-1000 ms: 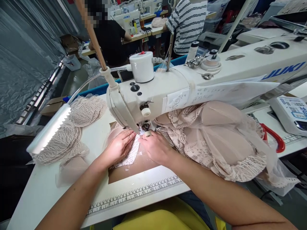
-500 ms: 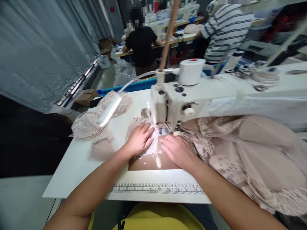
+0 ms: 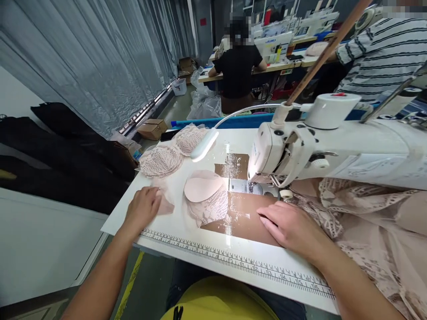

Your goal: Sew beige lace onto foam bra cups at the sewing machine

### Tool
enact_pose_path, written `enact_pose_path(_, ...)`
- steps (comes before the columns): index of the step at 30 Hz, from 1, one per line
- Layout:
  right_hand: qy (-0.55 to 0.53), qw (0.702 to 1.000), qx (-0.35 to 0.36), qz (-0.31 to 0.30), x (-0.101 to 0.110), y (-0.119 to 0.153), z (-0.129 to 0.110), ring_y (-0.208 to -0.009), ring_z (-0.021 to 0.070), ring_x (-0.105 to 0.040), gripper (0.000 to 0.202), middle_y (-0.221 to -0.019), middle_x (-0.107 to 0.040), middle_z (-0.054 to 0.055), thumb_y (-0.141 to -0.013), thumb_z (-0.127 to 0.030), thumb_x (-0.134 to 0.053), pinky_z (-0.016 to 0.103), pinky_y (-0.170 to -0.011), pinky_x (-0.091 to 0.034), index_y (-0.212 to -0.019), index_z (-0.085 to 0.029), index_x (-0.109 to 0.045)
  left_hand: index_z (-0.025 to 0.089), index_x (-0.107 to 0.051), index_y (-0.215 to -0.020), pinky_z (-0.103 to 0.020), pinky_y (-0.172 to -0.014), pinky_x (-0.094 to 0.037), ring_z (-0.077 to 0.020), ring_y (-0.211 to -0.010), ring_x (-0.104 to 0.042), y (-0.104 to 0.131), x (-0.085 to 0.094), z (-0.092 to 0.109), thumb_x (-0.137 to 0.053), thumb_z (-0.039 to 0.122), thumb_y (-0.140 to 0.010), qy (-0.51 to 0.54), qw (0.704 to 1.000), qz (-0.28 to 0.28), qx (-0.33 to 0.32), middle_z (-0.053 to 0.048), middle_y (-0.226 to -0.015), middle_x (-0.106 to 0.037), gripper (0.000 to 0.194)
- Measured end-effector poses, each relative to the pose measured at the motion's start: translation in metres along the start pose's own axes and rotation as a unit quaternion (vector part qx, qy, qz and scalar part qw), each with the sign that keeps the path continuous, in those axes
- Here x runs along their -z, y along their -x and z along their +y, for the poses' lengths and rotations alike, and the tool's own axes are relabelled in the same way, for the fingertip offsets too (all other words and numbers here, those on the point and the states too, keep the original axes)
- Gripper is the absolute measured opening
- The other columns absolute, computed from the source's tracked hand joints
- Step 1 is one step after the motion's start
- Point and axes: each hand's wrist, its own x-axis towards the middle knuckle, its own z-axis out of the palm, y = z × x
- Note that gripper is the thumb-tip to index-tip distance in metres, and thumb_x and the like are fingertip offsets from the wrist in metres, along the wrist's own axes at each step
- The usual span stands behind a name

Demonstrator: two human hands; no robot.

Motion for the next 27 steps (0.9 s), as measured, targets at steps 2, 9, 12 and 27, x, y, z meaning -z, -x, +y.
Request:
enact_pose_path(2,-0.044,0.999,-0.018,0.015,0.004,-0.002,-0.013,-0.081,0.0238,-0.061,0.022,-0.086,-0.069,0.008,-0.089,-0.034,-0.049,0.037,-0.071,-0.048,-0.095,-0.024,-0.068,0.017,-0.059,-0.106,-0.041,-0.075,-0.048,-0.0287,-0.091,-0.059,0.017,0.004,-0.015,-0.038,0.038,-0.092,0.065,0.997,-0.005,0.049,-0.013,-0.101,-0.063,0.033)
enact_pose_path(9,-0.381,0.911,-0.129,-0.090,-0.009,-0.015,-0.093,-0.082,0.0215,-0.062,0.056,-0.100,-0.064,0.011,-0.085,-0.044,-0.058,0.035,-0.069,-0.053,-0.134,-0.021,-0.045,0.021,-0.052,-0.096,-0.025,-0.065,-0.046,-0.0161,-0.074,-0.055,0.064,0.009,0.036,-0.042,0.044,-0.092,0.479,0.868,0.069,0.112,0.000,-0.080,-0.057,0.026)
enact_pose_path(12,-0.524,0.827,-0.188,-0.083,-0.024,-0.031,-0.122,-0.078,0.0190,-0.062,0.070,-0.097,-0.061,0.009,-0.083,-0.048,-0.058,0.028,-0.056,-0.051,-0.140,-0.019,-0.031,0.021,-0.049,-0.093,-0.025,-0.068,-0.046,-0.0154,-0.076,-0.054,0.072,0.002,0.076,-0.043,0.039,-0.093,0.507,0.857,0.072,0.050,0.000,-0.081,-0.053,0.018)
enact_pose_path(27,-0.597,0.736,-0.234,0.214,-0.031,-0.023,-0.109,-0.049,0.0091,-0.030,0.014,-0.053,-0.035,-0.006,-0.071,-0.017,-0.042,0.021,-0.047,-0.028,-0.058,-0.020,-0.039,0.018,-0.052,-0.078,-0.025,-0.063,-0.040,-0.0132,-0.067,-0.046,0.069,-0.005,0.145,-0.046,0.028,-0.092,0.504,0.838,-0.114,-0.175,0.000,-0.072,-0.052,0.019)
